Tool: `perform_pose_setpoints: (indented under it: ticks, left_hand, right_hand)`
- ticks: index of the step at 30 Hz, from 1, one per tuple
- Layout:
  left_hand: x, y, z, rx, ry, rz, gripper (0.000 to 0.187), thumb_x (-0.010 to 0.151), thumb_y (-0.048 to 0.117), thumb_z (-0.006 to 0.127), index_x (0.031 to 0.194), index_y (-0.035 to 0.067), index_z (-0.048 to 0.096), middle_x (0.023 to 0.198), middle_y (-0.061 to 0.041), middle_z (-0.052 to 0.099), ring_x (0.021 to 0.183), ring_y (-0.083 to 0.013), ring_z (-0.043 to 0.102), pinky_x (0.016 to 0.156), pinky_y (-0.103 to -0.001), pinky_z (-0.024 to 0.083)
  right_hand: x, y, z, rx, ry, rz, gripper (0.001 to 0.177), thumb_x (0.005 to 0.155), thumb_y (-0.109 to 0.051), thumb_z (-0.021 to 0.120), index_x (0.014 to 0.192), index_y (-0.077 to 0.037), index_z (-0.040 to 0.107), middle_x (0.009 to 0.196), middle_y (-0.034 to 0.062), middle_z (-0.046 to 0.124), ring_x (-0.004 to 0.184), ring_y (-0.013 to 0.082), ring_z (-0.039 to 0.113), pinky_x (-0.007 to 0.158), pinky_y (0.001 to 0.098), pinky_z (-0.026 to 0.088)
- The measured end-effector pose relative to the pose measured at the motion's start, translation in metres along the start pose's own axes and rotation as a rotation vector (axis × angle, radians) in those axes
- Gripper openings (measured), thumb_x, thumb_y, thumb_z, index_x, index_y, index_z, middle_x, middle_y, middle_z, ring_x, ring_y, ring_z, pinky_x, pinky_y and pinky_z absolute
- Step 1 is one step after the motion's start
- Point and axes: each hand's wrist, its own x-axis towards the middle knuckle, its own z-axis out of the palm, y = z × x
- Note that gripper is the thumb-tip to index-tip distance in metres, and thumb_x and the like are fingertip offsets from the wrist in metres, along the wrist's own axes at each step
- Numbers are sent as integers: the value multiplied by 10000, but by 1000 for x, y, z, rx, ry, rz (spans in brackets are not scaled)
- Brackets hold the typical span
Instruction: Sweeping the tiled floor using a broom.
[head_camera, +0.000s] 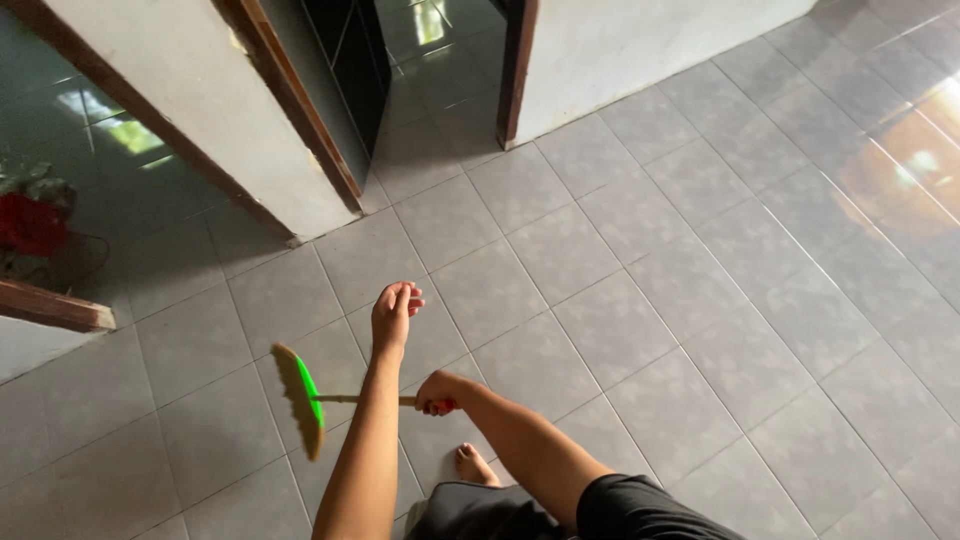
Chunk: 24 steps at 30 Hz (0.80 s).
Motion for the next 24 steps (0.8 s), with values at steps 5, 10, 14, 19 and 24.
perform_pose_setpoints:
  ticks: [5, 10, 14, 19, 24]
  left_hand:
    - [15, -2, -48, -12, 36, -7, 275, 1038, 274, 531, 1134, 51, 659, 1014, -50, 716, 869, -135, 691, 776, -277, 535]
    - [31, 1, -53, -59, 60, -28, 283, 1039, 259, 519, 1143, 42, 668, 1016, -54, 719, 863, -139, 689, 784, -287, 546]
    - [42, 20, -35, -9, 50, -56, 286, 1052, 267, 499, 1141, 53, 667, 1021, -46, 722, 881, -120, 688, 792, -270, 545]
    - [76, 20, -3, -22, 51, -57, 277, 1044, 263, 513, 1126, 51, 670, 1017, -41, 722, 880, -121, 688, 782, -269, 541]
    - [141, 12, 47, -40, -21, -13, 254, 1047, 256, 553, 1099, 34, 665, 983, -57, 712, 828, -135, 669, 745, -276, 518]
  right_hand:
    - [6, 68, -87, 5, 208, 41, 234, 912, -292, 741, 766, -111, 710, 619, 11, 636, 457, 112, 536, 418, 280, 447]
    - [-150, 107, -227, -5, 565, 71, 240, 884, -273, 790, 742, -91, 726, 584, 19, 594, 440, 126, 499, 408, 301, 395]
    - [-188, 105, -289, -585, 850, 230, 230, 891, -281, 763, 788, -78, 734, 624, 43, 654, 536, 186, 633, 452, 335, 493]
    - [-160, 94, -298, -1351, 880, 227, 196, 813, -358, 802, 914, -190, 790, 739, -51, 726, 661, 152, 719, 538, 332, 561]
    - [-218, -13, -212, 14, 697, -173, 323, 871, -181, 703, 1192, -205, 732, 643, 29, 598, 412, 140, 477, 333, 316, 381]
